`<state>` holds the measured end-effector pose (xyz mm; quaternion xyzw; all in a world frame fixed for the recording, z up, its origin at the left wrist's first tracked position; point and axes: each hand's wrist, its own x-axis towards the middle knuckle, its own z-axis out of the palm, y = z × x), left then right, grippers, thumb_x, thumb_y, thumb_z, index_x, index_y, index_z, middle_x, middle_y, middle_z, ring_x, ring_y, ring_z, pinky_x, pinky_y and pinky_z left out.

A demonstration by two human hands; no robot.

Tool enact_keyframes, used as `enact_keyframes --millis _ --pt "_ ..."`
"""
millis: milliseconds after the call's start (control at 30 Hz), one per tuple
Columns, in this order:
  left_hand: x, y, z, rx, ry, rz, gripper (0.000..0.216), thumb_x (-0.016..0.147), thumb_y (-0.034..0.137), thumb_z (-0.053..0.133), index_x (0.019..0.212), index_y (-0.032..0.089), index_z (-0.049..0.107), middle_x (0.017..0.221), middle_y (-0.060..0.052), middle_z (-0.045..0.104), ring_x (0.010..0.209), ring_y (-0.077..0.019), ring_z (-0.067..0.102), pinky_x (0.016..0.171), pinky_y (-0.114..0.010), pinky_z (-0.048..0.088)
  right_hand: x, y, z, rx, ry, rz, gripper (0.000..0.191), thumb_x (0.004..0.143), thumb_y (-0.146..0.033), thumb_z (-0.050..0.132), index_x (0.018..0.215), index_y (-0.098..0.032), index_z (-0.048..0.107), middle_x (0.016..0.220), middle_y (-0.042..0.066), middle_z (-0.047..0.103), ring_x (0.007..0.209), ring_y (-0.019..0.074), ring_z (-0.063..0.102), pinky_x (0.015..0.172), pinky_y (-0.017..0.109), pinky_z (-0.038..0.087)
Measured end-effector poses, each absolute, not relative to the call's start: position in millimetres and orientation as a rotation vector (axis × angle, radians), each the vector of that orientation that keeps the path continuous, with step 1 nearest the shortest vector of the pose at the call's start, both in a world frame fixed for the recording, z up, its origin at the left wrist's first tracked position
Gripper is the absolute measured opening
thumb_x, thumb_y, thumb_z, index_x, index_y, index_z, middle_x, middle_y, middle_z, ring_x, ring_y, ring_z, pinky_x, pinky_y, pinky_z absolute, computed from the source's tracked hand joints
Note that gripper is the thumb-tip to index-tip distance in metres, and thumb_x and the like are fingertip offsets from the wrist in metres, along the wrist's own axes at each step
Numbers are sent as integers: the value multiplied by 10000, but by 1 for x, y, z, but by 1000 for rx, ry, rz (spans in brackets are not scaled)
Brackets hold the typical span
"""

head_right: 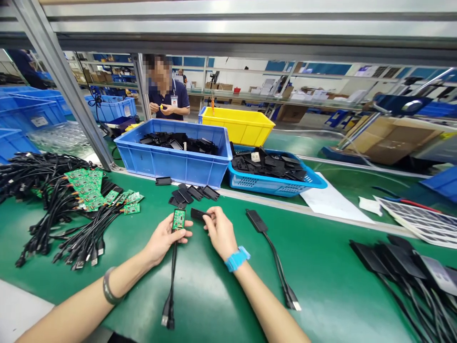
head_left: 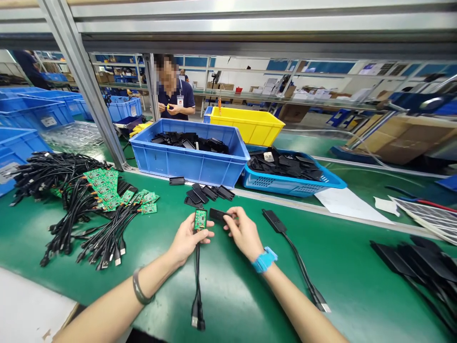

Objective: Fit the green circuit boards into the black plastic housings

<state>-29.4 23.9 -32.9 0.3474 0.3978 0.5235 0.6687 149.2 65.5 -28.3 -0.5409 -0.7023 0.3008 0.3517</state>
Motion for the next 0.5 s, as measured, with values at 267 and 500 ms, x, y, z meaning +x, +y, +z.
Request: enact_keyframes --millis 267,500 --pt "-24 20 -42 881 791 935 591 617 237 830 1141 174 563 899 -72 691 659 -161 684 561 -232 530 161 36 -13 -1170 -1430 1111 356 804 -449 634 1062 -206 605 827 26 604 576 116 509 491 244 439" --pt "-23 15 -41 914 742 796 599 582 205 848 1130 167 607 922 -77 691 643 -141 668 591 -248 527 152 33 -24 -1202 -1414 1109 308 740 -480 690 830 -190 638 728 33 644 595 146 561 523 263 487"
